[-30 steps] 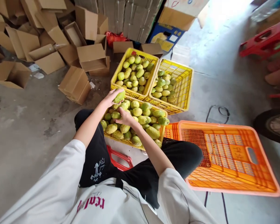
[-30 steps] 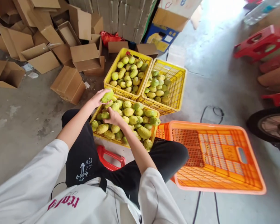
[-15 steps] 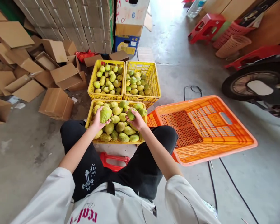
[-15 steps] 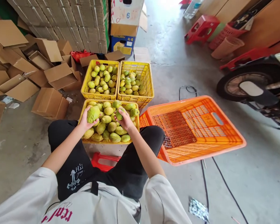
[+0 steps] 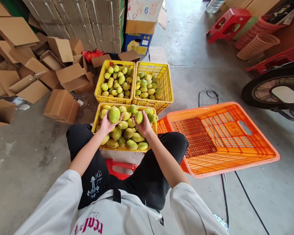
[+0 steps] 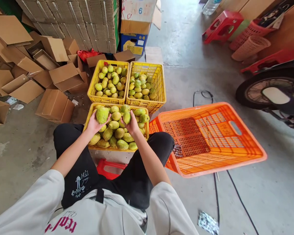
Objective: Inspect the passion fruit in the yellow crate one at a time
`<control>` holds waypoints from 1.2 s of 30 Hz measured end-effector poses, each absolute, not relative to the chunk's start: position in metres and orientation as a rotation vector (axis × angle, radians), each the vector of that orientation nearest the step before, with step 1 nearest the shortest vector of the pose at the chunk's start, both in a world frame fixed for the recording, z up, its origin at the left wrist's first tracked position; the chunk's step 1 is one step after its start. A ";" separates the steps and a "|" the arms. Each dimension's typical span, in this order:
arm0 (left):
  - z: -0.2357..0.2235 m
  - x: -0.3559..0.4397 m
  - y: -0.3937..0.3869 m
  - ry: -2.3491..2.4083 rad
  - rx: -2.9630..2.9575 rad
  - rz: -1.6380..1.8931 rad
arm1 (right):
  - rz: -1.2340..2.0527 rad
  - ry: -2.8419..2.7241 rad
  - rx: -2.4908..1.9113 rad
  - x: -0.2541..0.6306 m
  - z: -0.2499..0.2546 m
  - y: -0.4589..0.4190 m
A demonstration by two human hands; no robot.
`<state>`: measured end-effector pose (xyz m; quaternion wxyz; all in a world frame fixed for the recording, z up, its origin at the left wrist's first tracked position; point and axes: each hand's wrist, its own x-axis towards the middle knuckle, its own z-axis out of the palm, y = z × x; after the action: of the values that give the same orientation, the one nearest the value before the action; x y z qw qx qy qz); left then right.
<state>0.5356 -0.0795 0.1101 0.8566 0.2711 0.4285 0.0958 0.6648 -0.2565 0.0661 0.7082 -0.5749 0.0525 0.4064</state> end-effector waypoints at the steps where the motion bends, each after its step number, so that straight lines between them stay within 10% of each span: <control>1: 0.110 0.536 -0.079 0.889 0.564 0.217 | 0.911 0.098 -1.308 0.666 0.067 -0.257; 36: 0.109 0.535 -0.085 0.911 0.456 0.318 | 0.820 0.035 -1.286 0.664 0.053 -0.261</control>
<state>0.5349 -0.0848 0.1086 0.8610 0.2174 0.4342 0.1516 0.6638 -0.2606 0.0527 0.7229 -0.5825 0.0157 0.3713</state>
